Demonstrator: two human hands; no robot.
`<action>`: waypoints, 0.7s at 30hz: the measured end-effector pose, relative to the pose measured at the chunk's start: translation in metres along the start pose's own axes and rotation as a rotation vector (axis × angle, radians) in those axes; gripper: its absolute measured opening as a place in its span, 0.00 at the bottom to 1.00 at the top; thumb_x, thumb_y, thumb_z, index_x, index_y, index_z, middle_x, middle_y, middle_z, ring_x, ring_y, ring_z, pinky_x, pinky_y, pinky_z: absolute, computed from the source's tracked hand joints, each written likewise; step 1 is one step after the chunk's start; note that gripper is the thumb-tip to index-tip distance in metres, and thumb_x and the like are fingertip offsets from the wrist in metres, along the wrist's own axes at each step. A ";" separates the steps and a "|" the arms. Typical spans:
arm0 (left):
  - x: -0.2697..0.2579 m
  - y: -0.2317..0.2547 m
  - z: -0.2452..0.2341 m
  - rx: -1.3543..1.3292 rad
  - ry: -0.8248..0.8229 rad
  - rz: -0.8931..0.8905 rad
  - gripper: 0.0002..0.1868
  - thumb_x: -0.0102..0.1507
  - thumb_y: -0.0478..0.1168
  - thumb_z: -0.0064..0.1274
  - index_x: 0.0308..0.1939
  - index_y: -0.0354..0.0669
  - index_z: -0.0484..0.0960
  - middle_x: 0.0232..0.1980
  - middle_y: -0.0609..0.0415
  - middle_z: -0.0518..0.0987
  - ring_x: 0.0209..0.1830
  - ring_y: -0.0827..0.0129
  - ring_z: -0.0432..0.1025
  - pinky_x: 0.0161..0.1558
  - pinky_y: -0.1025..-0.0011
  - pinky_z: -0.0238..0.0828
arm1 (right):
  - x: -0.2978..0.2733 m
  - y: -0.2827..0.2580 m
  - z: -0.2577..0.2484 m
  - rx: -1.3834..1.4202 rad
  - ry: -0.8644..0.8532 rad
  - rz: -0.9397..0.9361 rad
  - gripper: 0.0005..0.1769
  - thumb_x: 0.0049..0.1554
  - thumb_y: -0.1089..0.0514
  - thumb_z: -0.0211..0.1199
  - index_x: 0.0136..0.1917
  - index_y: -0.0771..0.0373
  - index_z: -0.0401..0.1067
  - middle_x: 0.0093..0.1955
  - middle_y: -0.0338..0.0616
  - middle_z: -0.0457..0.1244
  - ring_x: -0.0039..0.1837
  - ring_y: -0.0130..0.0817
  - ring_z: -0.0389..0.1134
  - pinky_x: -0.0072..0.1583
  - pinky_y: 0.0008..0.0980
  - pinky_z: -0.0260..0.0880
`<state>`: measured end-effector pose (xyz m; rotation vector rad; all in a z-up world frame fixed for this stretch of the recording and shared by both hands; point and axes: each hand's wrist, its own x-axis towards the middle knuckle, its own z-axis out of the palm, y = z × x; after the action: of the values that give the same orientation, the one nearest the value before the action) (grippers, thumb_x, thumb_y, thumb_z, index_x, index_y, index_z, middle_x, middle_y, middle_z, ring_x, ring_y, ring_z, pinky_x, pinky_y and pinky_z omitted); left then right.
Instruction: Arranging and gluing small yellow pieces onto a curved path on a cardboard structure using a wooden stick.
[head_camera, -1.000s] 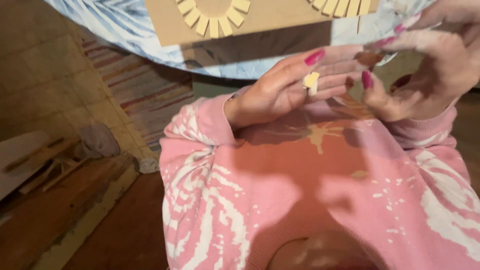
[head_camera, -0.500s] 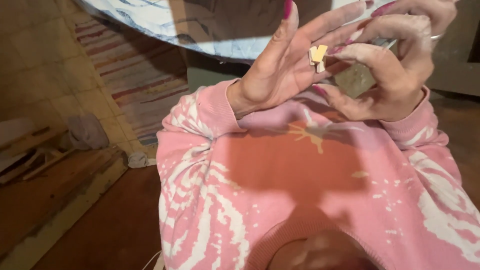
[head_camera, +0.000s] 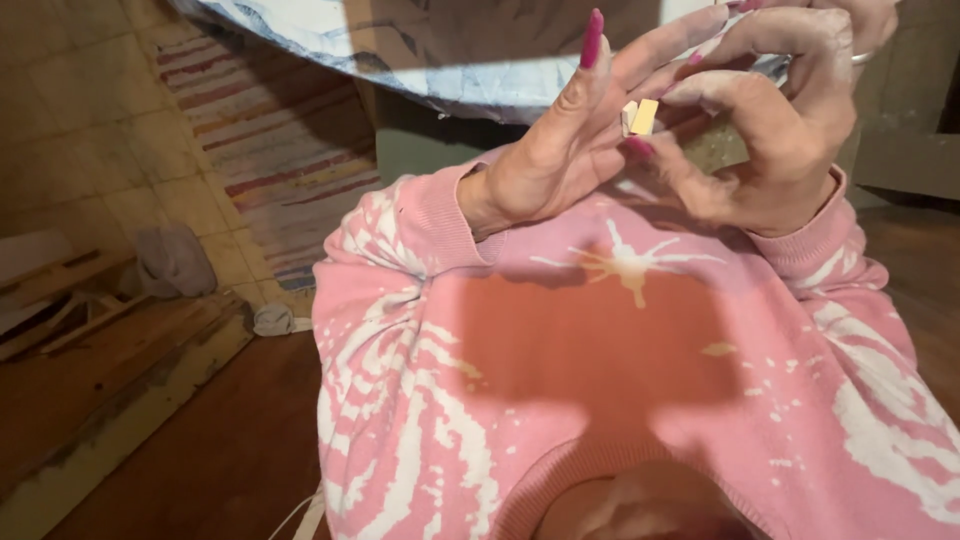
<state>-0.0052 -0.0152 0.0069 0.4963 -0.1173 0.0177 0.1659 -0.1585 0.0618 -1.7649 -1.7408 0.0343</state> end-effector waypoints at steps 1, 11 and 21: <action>-0.001 0.001 0.001 0.001 0.001 0.002 0.48 0.74 0.74 0.32 0.84 0.48 0.37 0.83 0.51 0.48 0.83 0.63 0.49 0.82 0.63 0.52 | 0.001 0.001 -0.002 0.001 0.000 -0.002 0.17 0.57 0.51 0.77 0.53 0.61 0.78 0.57 0.52 0.62 0.66 0.51 0.56 0.68 0.50 0.55; -0.008 0.007 -0.002 -0.075 0.046 -0.010 0.49 0.75 0.72 0.31 0.86 0.40 0.44 0.83 0.50 0.51 0.83 0.68 0.49 0.85 0.67 0.43 | -0.016 0.033 -0.006 0.045 0.076 -0.001 0.18 0.56 0.58 0.76 0.58 0.64 0.77 0.59 0.52 0.61 0.59 0.43 0.63 0.59 0.38 0.62; -0.002 0.013 -0.008 -0.128 0.068 -0.033 0.48 0.75 0.70 0.36 0.85 0.40 0.44 0.82 0.49 0.52 0.82 0.66 0.51 0.83 0.66 0.46 | -0.011 0.044 -0.007 0.105 0.048 0.002 0.20 0.57 0.57 0.77 0.60 0.64 0.77 0.60 0.50 0.62 0.59 0.39 0.64 0.59 0.34 0.64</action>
<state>-0.0072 0.0002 0.0056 0.3690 -0.0436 -0.0054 0.2062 -0.1671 0.0426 -1.6777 -1.6728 0.0820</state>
